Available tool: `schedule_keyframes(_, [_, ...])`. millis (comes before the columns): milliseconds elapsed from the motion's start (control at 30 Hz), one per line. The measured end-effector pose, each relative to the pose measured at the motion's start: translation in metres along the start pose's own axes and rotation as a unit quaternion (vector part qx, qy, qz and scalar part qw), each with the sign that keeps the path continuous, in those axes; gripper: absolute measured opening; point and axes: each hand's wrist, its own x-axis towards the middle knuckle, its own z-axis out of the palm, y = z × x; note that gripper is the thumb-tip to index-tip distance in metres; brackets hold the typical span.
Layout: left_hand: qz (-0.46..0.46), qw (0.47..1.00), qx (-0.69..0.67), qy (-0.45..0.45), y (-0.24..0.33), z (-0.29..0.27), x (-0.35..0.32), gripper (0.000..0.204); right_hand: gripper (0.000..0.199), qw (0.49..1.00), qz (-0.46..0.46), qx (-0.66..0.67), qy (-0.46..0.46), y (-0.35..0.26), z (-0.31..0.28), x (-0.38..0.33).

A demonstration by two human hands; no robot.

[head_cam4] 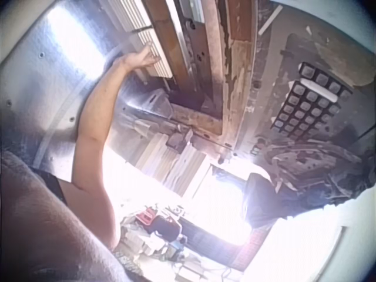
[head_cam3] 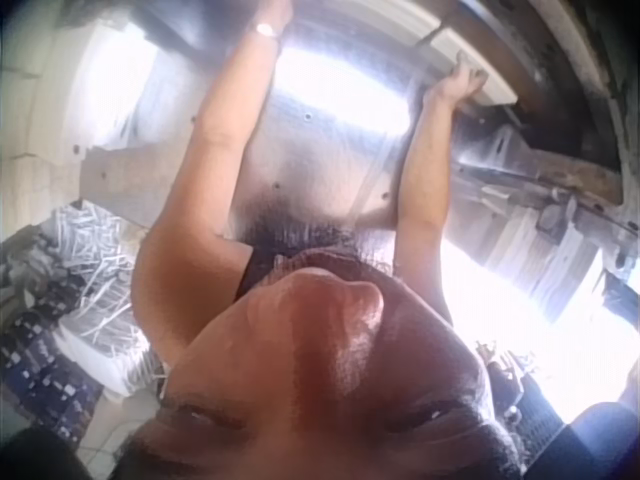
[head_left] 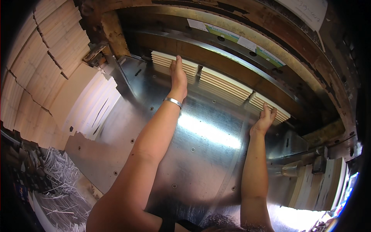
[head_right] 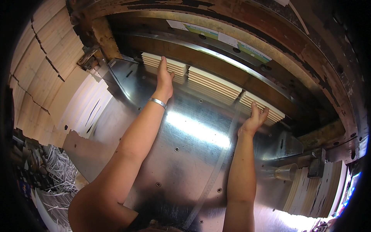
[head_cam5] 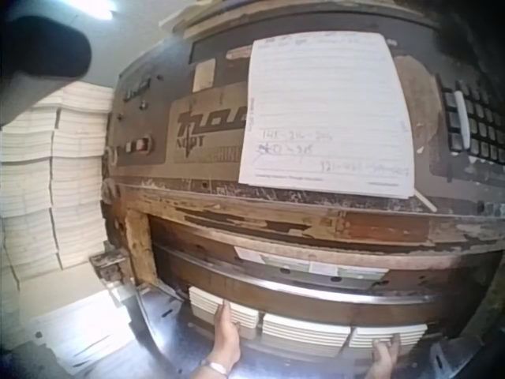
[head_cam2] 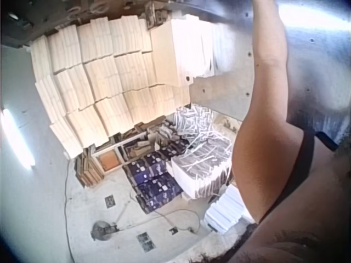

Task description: The person aligns stacks of paper on a cutting machine bed and operates the cutter, then removes the cut paper and places the scrap into a bag.

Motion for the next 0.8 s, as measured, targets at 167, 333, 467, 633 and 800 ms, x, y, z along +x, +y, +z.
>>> schedule_keyframes(167, [-0.023,0.998,-0.061,-0.015,0.004,0.001,-0.004,0.087,0.096,1.0,-0.005,-0.002,0.011,0.0,0.002,-0.001])
schedule_keyframes(333, [-0.018,1.0,-0.012,-0.005,0.002,-0.004,0.003,0.086,0.095,1.0,-0.01,0.011,-0.007,0.007,-0.002,0.003])
schedule_keyframes(467, [-0.027,0.998,-0.056,-0.01,0.004,0.002,-0.003,0.086,0.095,1.0,-0.011,0.002,0.005,0.01,-0.005,0.006])
schedule_keyframes(633, [-0.001,1.0,0.008,-0.009,-0.003,-0.004,0.003,0.089,0.097,1.0,-0.01,-0.01,0.003,0.015,-0.006,0.008])
schedule_keyframes(800, [-0.033,0.999,-0.035,-0.021,-0.001,0.002,-0.001,0.088,0.096,1.0,0.0,-0.007,0.017,0.009,-0.009,0.005])
